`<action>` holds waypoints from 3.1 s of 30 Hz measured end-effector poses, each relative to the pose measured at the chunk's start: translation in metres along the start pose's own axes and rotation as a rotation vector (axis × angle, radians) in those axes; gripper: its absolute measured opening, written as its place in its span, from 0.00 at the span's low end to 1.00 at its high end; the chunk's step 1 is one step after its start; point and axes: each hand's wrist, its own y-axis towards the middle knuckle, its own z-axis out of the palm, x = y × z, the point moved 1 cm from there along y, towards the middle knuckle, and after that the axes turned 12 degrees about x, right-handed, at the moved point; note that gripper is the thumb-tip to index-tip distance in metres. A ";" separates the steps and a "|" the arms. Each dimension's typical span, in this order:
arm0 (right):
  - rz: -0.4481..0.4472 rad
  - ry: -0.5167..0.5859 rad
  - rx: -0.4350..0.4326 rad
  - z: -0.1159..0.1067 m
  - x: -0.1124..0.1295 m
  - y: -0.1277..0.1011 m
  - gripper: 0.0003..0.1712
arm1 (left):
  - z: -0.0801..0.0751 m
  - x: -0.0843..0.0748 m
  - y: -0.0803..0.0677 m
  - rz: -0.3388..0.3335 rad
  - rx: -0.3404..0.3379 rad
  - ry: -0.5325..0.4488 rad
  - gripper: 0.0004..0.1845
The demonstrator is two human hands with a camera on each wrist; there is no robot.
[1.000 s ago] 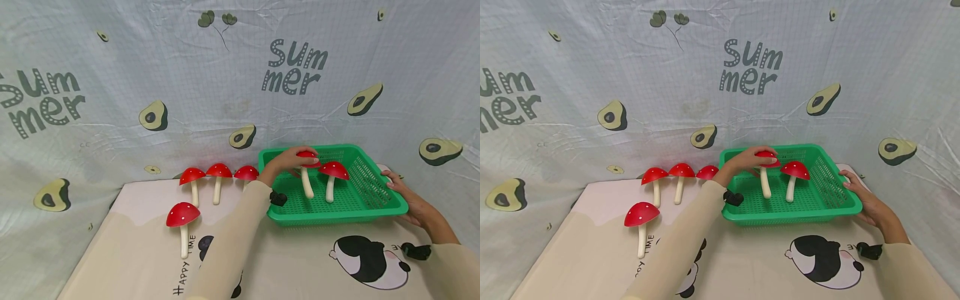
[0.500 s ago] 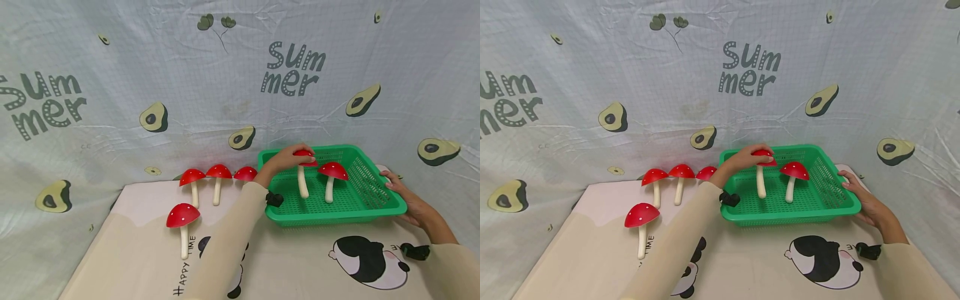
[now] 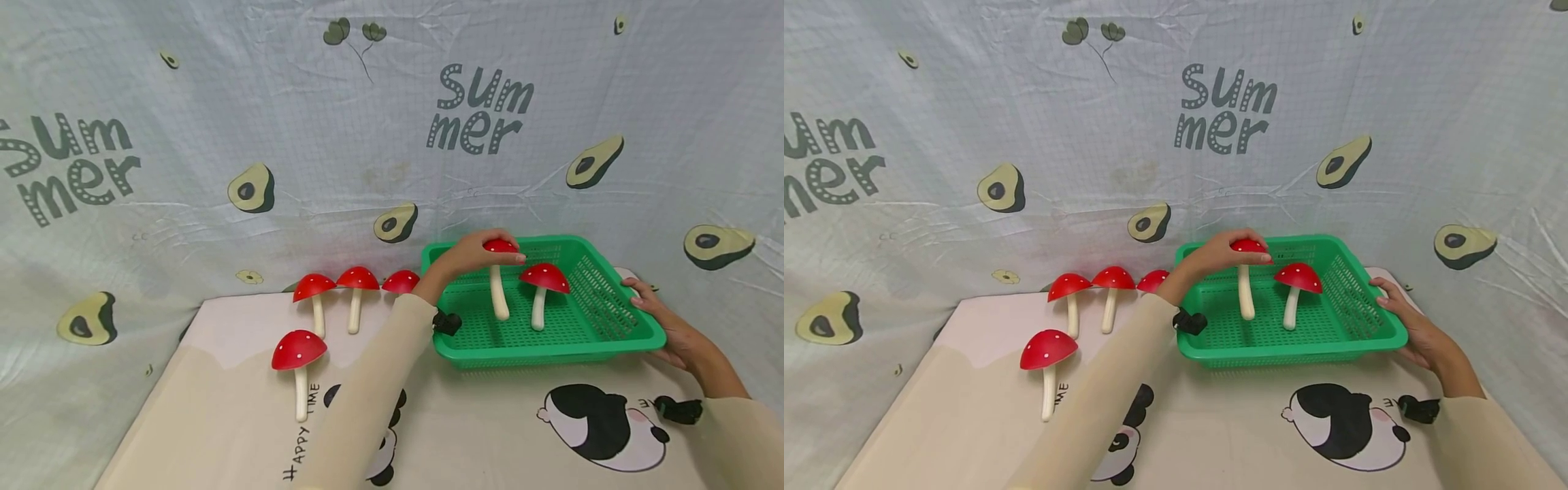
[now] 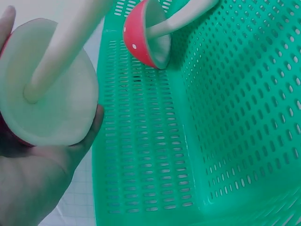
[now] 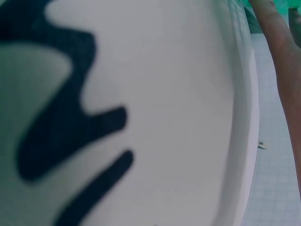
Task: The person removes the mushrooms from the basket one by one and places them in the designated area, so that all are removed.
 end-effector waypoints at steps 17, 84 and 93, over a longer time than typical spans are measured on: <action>-0.006 0.037 -0.001 0.004 0.000 -0.001 0.20 | -0.003 -0.009 -0.004 0.178 0.032 0.045 0.14; 0.008 0.063 0.001 -0.003 0.000 0.003 0.19 | -0.036 -0.031 -0.099 0.095 -0.073 0.148 0.24; 0.011 0.040 -0.005 -0.002 0.000 0.003 0.19 | -0.038 -0.029 -0.102 0.099 -0.072 0.182 0.24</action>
